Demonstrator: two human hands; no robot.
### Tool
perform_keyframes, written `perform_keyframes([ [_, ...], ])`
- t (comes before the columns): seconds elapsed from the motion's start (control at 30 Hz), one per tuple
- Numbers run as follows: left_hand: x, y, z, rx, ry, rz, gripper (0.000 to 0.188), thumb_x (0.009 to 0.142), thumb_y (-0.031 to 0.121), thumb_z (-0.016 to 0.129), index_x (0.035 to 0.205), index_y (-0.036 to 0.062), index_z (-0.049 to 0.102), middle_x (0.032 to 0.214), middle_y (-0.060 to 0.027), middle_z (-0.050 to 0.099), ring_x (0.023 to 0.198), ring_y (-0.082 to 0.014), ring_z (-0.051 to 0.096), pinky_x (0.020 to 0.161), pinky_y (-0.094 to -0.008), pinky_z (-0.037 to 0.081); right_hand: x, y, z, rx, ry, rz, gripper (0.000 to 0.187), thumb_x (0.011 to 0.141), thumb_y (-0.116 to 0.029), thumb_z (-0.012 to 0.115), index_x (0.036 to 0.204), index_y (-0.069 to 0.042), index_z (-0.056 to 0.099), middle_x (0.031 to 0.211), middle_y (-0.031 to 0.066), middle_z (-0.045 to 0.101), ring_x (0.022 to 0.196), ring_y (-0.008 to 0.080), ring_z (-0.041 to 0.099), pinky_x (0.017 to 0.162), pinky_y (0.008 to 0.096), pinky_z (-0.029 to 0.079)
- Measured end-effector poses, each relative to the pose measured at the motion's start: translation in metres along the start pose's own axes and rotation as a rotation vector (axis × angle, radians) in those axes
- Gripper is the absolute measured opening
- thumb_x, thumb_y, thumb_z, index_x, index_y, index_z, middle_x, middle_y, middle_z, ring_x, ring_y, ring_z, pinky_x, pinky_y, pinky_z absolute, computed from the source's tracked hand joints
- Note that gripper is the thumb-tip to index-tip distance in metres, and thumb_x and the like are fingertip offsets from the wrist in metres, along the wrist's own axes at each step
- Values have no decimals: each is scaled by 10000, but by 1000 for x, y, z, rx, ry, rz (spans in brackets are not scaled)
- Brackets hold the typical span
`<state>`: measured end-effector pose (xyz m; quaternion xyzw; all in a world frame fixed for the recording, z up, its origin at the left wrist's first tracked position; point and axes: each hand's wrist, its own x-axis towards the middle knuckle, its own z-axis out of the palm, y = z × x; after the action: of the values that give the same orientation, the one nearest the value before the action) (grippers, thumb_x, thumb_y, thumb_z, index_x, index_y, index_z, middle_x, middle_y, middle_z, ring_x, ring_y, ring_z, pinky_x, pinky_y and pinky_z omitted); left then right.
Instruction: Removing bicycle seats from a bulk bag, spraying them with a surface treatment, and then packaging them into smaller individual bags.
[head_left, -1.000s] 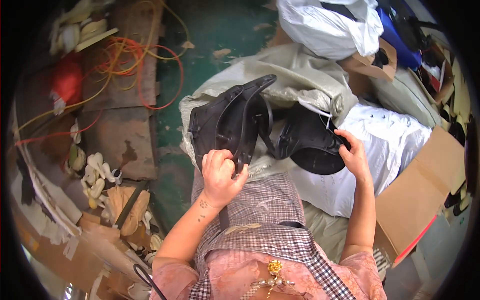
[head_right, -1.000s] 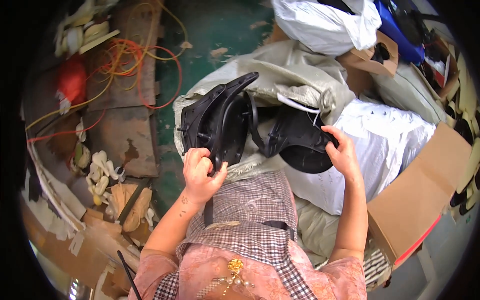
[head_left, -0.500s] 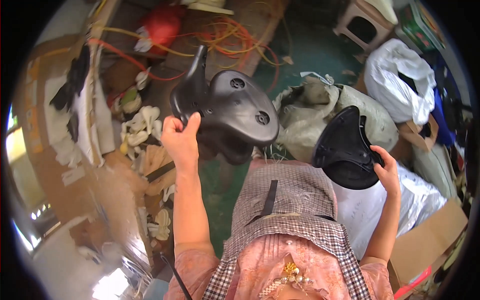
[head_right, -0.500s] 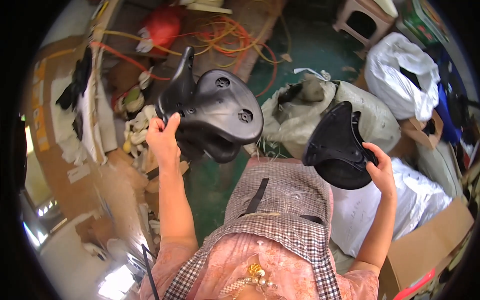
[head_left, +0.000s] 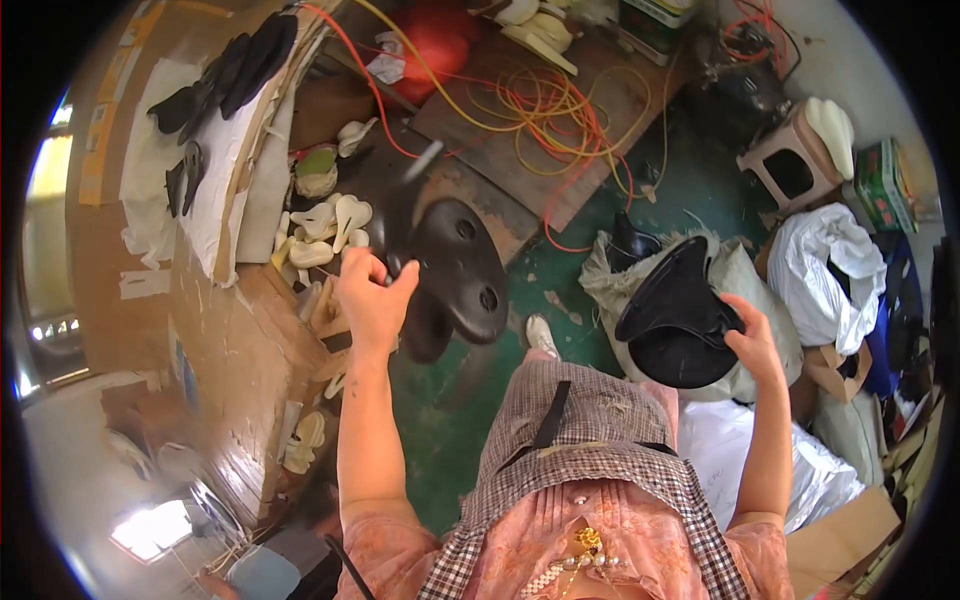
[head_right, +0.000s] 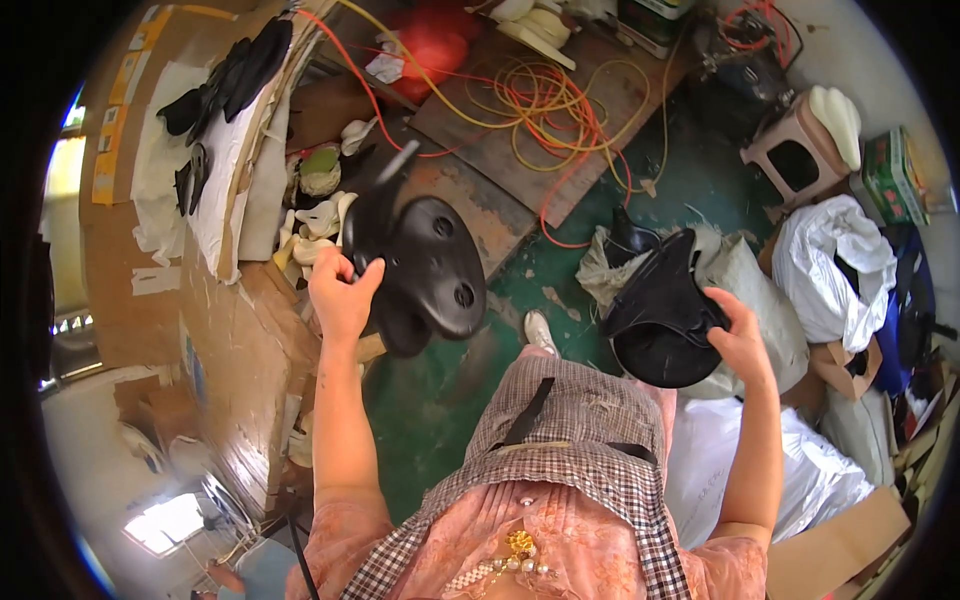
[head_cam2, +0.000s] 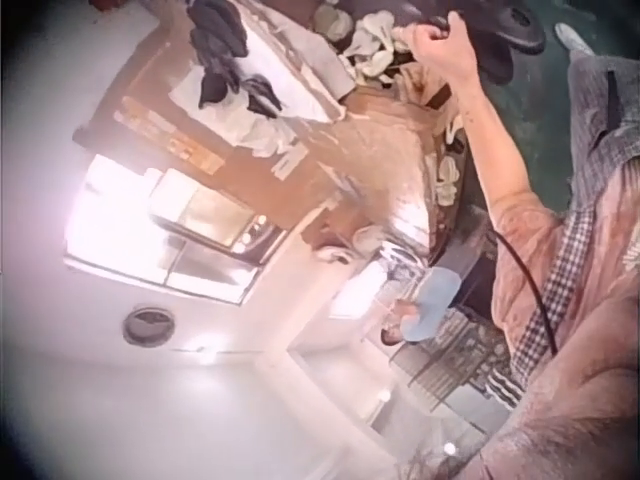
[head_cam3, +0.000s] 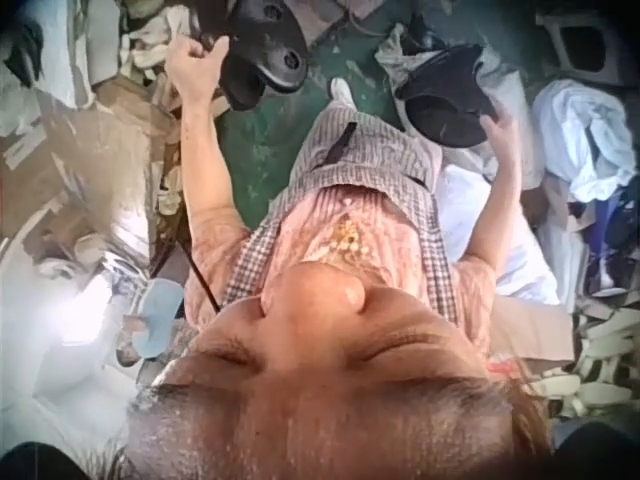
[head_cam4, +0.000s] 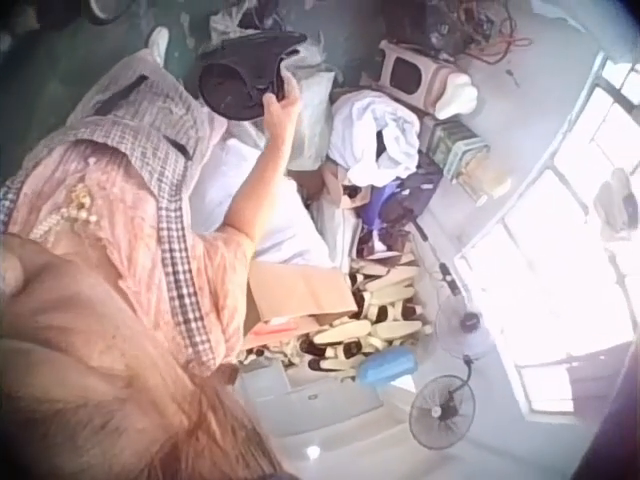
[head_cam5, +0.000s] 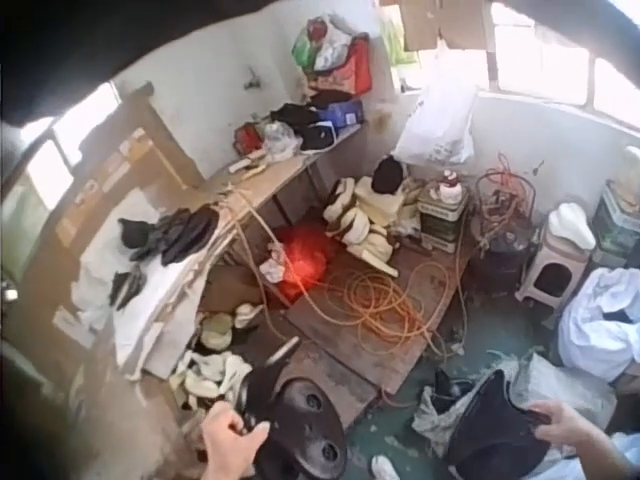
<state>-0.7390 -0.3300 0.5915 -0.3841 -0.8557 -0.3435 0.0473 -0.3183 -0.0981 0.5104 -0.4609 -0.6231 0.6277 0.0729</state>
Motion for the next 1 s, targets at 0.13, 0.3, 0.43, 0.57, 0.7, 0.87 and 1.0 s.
perform_keyframes([
  [0.13, 15, -52, -41, -81, -149, -121, 431, 588, 87, 746, 564, 39, 318, 659, -51, 393, 595, -176, 384, 529, -293, 340, 61, -23, 63, -99, -106, 1, 557, 617, 79, 441, 1166, 18, 502, 895, 49, 593, 807, 100, 534, 714, 206, 419],
  [0.3, 33, -82, -91, -162, -176, -280, 426, 585, 76, 751, 564, 39, 327, 642, -26, 386, 585, -128, 359, 523, -260, 324, 99, -99, 146, 100, -251, -105, 593, 622, 96, 418, 1205, 5, 479, 964, 29, 589, 854, 88, 534, 779, 209, 413],
  [0.43, 46, -101, -118, -140, -71, -239, 413, 584, 61, 745, 561, 32, 334, 661, -35, 404, 577, -141, 373, 519, -268, 331, 106, -142, 189, 237, -301, -136, 605, 638, 110, 421, 1233, 10, 452, 1037, 47, 581, 944, 100, 537, 855, 211, 395],
  [0.57, 53, -101, -141, -8, 82, -185, 401, 580, 62, 742, 555, 28, 343, 682, -49, 420, 579, -158, 399, 520, -279, 341, 112, -152, 216, 311, -302, -199, 583, 656, 91, 445, 1235, 22, 449, 1087, 63, 570, 984, 114, 539, 880, 225, 394],
  [0.7, 56, -103, -154, 57, 174, -180, 398, 586, 76, 740, 554, 27, 346, 658, -49, 402, 566, -166, 394, 520, -288, 343, 118, -150, 230, 375, -339, -189, 553, 663, 81, 453, 1213, 31, 471, 1046, 54, 591, 945, 112, 554, 863, 234, 412],
  [0.87, 60, -94, -152, 59, 81, -266, 409, 594, 82, 742, 564, 28, 338, 618, -41, 356, 557, -152, 353, 513, -284, 322, 122, -140, 252, 345, -321, -145, 525, 665, 86, 467, 1187, 34, 491, 1002, 53, 602, 881, 96, 563, 798, 228, 437],
  [1.0, 81, -109, -143, 31, -101, -199, 411, 576, 108, 756, 589, 30, 352, 617, -31, 338, 563, -143, 332, 510, -286, 310, 109, -155, 288, 324, -360, -132, 511, 661, 91, 500, 1169, 32, 501, 950, 65, 612, 864, 123, 575, 772, 246, 457],
])
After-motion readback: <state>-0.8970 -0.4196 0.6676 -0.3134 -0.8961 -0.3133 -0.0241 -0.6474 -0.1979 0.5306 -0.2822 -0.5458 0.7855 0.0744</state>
